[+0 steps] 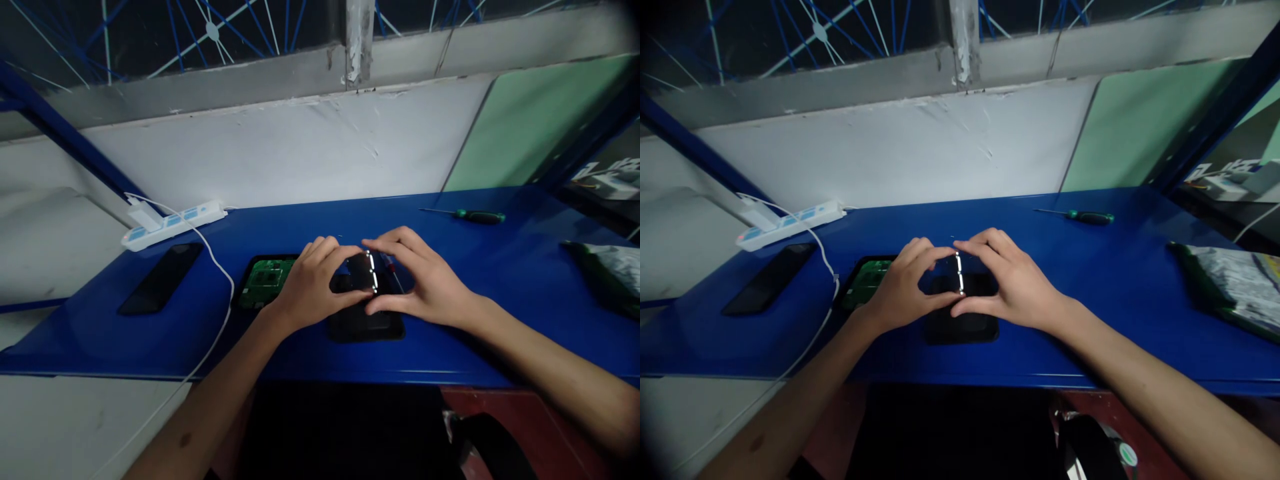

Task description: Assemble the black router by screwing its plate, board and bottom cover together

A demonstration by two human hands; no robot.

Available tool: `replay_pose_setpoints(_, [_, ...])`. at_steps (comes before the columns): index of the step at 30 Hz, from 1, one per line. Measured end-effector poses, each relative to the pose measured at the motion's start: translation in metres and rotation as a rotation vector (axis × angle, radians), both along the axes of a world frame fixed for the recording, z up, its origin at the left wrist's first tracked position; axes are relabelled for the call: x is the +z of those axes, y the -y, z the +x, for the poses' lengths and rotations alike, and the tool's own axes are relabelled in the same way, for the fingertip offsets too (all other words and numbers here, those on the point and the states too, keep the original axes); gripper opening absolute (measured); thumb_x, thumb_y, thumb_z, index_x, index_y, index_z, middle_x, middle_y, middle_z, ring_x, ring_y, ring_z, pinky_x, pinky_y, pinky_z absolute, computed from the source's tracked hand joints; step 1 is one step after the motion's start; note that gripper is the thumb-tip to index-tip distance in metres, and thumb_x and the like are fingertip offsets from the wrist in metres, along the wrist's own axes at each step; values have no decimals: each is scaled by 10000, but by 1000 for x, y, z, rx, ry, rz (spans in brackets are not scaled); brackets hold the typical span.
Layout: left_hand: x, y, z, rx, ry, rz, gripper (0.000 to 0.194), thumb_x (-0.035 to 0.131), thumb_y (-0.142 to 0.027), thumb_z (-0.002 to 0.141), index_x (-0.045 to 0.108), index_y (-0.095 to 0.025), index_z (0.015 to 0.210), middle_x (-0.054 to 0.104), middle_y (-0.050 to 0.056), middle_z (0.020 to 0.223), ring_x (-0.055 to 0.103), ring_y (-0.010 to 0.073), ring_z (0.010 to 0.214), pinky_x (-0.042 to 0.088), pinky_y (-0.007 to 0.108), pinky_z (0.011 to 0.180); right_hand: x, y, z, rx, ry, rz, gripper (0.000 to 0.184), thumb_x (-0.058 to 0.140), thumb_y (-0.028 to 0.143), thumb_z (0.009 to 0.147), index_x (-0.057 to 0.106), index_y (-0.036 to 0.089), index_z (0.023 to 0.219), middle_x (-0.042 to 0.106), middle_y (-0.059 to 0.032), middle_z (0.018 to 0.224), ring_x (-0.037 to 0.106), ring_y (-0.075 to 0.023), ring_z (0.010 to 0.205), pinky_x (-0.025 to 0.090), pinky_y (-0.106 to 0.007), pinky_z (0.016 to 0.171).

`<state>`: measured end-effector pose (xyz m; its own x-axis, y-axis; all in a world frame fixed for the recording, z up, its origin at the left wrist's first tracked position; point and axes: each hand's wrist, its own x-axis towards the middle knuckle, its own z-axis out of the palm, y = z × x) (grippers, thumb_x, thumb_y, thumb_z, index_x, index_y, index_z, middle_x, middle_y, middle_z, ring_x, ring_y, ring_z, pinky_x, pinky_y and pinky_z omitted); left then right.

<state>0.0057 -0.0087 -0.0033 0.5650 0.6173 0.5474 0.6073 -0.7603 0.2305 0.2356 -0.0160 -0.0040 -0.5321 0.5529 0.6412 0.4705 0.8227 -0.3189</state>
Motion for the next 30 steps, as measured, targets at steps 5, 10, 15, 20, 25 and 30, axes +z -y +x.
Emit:
replay_pose_setpoints(5, [4,1,-3,-51,187,-155,619,742,-629,798,563,-258,1261,508,-5,877,505,182,793,435,314,678,-4,-1,-1,-32,40,-85,845,770,616,718,481,190,1388,576,-137,1189,571,-284,1076,545,-461,907])
replay_pose_setpoints(10, [3,2,-2,-134,222,-239,608,757,-633,778,584,-278,1240,489,-14,859,495,175,779,435,313,678,-9,-2,-5,-8,37,-145,695,716,591,797,499,217,1342,569,-127,1188,573,-285,1073,546,-485,919])
replay_pose_setpoints(15, [1,4,-1,-164,211,-272,621,794,-605,752,580,-284,1240,494,-12,879,508,185,806,445,333,713,-10,-2,-6,14,63,-145,568,693,586,819,559,206,1219,574,-132,1170,575,-293,1055,550,-499,897])
replay_pose_setpoints(20, [3,4,-4,-162,204,-251,589,816,-524,768,563,-295,1247,511,-10,893,508,184,809,453,327,712,-9,-2,-5,-17,97,-137,524,684,520,854,571,183,1238,587,-136,1150,575,-288,1048,550,-497,894])
replay_pose_setpoints(25, [5,5,-9,-127,209,-215,580,838,-474,758,558,-293,1232,562,7,969,522,179,818,456,302,682,-6,-2,-3,-51,110,-127,535,685,514,853,585,170,1251,597,-141,1158,576,-286,1050,549,-489,893])
replay_pose_setpoints(30, [7,5,-11,-44,156,-190,550,829,-450,764,556,-269,1206,579,16,1010,547,194,873,473,321,725,-4,-3,2,-86,131,-111,563,725,491,824,585,178,1270,601,-143,1164,583,-300,1049,551,-498,874])
